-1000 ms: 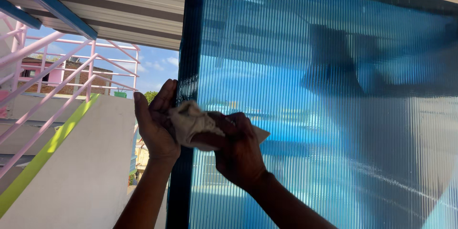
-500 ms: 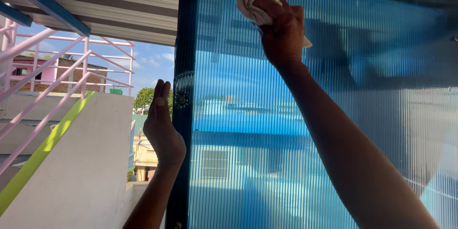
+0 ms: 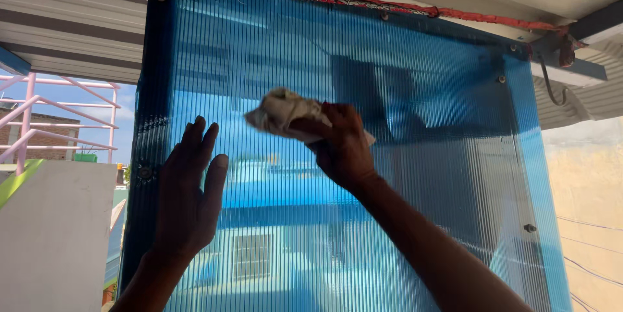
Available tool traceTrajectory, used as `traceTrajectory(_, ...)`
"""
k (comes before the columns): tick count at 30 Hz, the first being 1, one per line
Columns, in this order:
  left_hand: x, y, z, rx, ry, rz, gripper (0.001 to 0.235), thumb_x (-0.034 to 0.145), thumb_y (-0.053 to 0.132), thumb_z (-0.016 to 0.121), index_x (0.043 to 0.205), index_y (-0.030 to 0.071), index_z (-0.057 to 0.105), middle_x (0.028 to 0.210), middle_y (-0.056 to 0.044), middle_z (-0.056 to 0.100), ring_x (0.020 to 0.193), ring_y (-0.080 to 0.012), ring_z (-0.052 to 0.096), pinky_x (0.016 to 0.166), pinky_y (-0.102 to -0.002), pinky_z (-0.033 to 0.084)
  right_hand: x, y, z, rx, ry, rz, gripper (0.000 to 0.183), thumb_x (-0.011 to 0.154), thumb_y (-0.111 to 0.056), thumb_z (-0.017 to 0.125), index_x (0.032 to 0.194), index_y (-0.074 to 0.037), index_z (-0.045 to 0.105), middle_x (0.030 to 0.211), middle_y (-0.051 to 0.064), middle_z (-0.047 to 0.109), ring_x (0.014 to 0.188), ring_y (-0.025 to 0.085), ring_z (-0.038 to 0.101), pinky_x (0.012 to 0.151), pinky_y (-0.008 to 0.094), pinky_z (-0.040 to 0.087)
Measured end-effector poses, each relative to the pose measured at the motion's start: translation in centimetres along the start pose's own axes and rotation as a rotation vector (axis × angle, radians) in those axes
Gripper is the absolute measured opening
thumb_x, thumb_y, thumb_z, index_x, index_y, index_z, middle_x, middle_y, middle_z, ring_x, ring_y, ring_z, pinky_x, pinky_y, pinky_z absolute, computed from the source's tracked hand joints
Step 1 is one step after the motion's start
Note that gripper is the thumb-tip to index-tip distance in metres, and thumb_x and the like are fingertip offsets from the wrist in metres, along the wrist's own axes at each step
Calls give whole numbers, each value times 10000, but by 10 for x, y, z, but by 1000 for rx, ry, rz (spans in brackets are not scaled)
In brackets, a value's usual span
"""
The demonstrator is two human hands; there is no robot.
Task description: The person wipes a large blue corrugated plastic window panel with a cloth, moving across the surface in broad strokes. The person uses both hands to hold and maneuver the cloth while cleaning different sections of the panel.
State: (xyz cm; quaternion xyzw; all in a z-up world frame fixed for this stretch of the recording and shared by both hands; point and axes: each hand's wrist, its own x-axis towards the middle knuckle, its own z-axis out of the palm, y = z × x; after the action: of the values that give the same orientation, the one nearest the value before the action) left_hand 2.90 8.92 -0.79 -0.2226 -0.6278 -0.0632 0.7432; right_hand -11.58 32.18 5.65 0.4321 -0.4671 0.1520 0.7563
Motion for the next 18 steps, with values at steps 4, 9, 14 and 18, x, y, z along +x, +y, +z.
traceTrajectory(4,-9,6,15,260,-32,20,627,1086,456,385,1495,-2,513,1614,-286,388,1548,-456,278,1222,-615,206,92,119,-26,467,292,125,368,966,-108,835,1281,-244,700,1254,22,729,1164,180,738,1015,350,661)
traceTrajectory(9,-15,25,37,273,32,-59,595,1109,434,354,1475,6,546,1626,-300,376,1558,-460,251,1240,-620,163,-61,39,-30,324,23,80,406,855,27,759,1190,-200,733,1190,51,707,1117,253,616,871,348,589)
traceTrajectory(14,-38,77,87,99,4,-106,549,1109,404,314,1435,72,605,1626,-214,433,1591,-407,269,1290,-611,152,-201,-67,-80,573,-466,142,366,862,-84,729,1173,-251,826,1275,66,693,1196,260,632,1022,425,530)
traceTrajectory(18,-40,104,120,147,-36,-125,558,1094,414,312,1438,80,596,1623,-187,438,1589,-380,275,1288,-595,147,-159,46,-73,397,-217,-151,430,746,-14,711,1101,-243,789,1301,82,681,1266,315,579,1024,435,542)
